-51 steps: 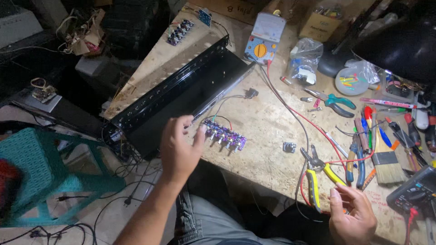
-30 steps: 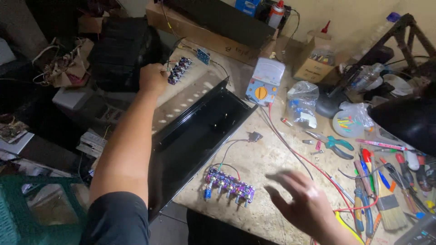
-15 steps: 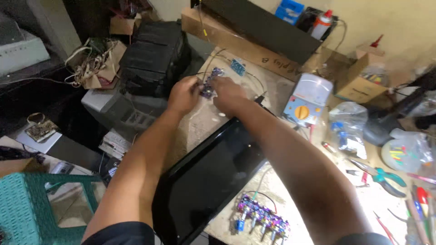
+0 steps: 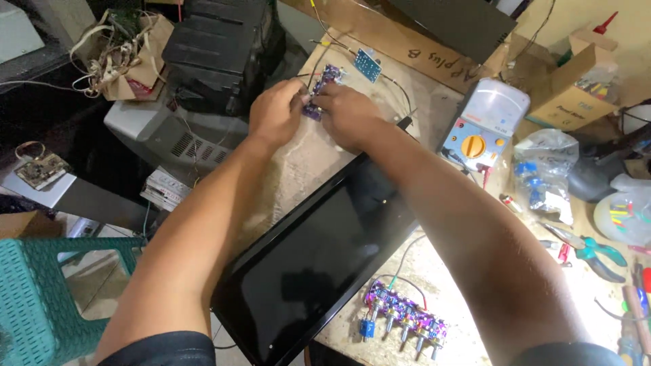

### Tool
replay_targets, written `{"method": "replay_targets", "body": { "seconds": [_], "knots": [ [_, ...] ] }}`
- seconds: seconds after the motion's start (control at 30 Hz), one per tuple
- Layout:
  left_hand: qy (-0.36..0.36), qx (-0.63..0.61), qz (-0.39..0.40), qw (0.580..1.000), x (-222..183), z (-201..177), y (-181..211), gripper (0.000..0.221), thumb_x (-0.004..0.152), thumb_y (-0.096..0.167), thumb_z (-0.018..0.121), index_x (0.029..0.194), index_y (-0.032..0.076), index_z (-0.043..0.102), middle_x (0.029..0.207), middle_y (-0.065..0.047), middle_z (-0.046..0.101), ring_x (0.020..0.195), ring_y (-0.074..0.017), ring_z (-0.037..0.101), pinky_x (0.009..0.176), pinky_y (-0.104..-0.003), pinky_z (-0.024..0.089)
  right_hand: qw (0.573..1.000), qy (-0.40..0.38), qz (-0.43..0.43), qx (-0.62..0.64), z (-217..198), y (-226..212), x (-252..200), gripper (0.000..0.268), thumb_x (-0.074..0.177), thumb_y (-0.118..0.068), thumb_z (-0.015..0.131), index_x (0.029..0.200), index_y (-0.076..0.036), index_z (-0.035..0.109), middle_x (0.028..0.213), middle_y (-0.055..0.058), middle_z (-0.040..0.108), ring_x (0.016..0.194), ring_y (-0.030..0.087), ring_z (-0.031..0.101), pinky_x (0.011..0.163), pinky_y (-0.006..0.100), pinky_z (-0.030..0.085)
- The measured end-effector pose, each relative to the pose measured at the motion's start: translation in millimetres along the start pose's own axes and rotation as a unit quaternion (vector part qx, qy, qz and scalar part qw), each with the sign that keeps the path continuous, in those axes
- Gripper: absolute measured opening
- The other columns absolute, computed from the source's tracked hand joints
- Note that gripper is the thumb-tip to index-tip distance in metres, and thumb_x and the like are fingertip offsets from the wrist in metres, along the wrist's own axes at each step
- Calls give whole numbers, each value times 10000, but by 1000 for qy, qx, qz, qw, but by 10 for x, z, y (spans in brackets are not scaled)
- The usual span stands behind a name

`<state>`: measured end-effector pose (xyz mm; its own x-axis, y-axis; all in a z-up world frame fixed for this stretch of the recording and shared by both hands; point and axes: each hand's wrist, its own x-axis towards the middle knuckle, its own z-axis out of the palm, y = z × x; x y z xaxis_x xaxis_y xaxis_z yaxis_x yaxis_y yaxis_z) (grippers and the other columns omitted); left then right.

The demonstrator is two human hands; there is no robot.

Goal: Repairing an electronic device by stripping wires and soldering components on a workbench

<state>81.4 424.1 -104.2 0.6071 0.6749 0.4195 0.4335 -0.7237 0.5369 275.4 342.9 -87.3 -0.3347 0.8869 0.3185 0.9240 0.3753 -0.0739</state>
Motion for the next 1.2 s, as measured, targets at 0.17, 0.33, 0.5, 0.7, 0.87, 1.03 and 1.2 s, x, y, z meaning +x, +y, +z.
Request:
{"method": "replay_targets", "body": {
  "seconds": [0.17, 0.33, 0.5, 0.7, 0.87, 1.03, 1.2],
  "knots": [
    [31, -27, -4, 999, -37, -68, 135, 140, 1072, 294, 535, 1178, 203, 544, 1057, -167, 648, 975, -474, 668, 818, -580, 542, 995, 6, -77, -67, 65, 140, 47, 232, 815, -136, 555, 945, -85, 741, 961, 81, 717, 953, 338, 689, 797, 414, 584],
    [71, 19, 40, 997, -53, -13, 114, 117, 1092, 268, 515, 1188, 223, 466, 1062, -111, 567, 839, -457, 689, 711, -569, 581, 984, -107, 145, 3, -372, -215, 28, 460, 872, -336, 657, 1313, -212, 695, 1371, 42, 644, 1243, 319, 635, 972, 478, 553],
    [70, 50, 44, 995, -106, -92, 238, 153, 1094, 173, 457, 1210, 94, 521, 1097, -141, 559, 746, -446, 675, 638, -501, 592, 954, 53, 273, 111, -1251, -889, -851, 296, 932, -311, 703, 1121, -86, 730, 1100, 144, 740, 1071, 366, 716, 867, 477, 578],
    [63, 158, 59, 984, -105, 73, 146, 267, 1033, 199, 430, 1236, 137, 592, 1122, -179, 538, 628, -502, 610, 473, -651, 444, 909, 175, 305, 224, -2002, -1812, -3219, 142, 841, -163, 794, 966, -96, 804, 936, 37, 826, 843, 180, 774, 805, 322, 601],
    [59, 109, 141, 982, -676, -452, 1679, 96, 1033, 187, 538, 1112, 140, 567, 1134, -157, 559, 840, -450, 612, 592, -613, 465, 664, 95, 684, 287, -2581, -2385, -4436, 326, 816, -285, 794, 1086, -127, 887, 925, 24, 909, 899, 97, 808, 924, 203, 536],
    [-28, 44, 204, 978, -1956, -604, 3196, 89, 1007, 98, 515, 968, 124, 590, 1054, -117, 575, 927, -363, 606, 771, -477, 491, 497, 131, 763, 392, -2562, -2802, -4570, 383, 795, -179, 824, 1159, -65, 852, 964, 102, 874, 887, 195, 840, 862, 225, 516],
    [-108, 9, 98, 989, -3268, -165, 3761, 129, 1013, 265, 558, 1059, 167, 628, 945, -44, 640, 666, -339, 631, 501, -492, 477, 537, 226, 542, 606, -2069, -3016, -4735, 570, 899, -142, 669, 1456, -71, 576, 1360, 129, 698, 845, 203, 755, 813, 289, 620]
  ]
}}
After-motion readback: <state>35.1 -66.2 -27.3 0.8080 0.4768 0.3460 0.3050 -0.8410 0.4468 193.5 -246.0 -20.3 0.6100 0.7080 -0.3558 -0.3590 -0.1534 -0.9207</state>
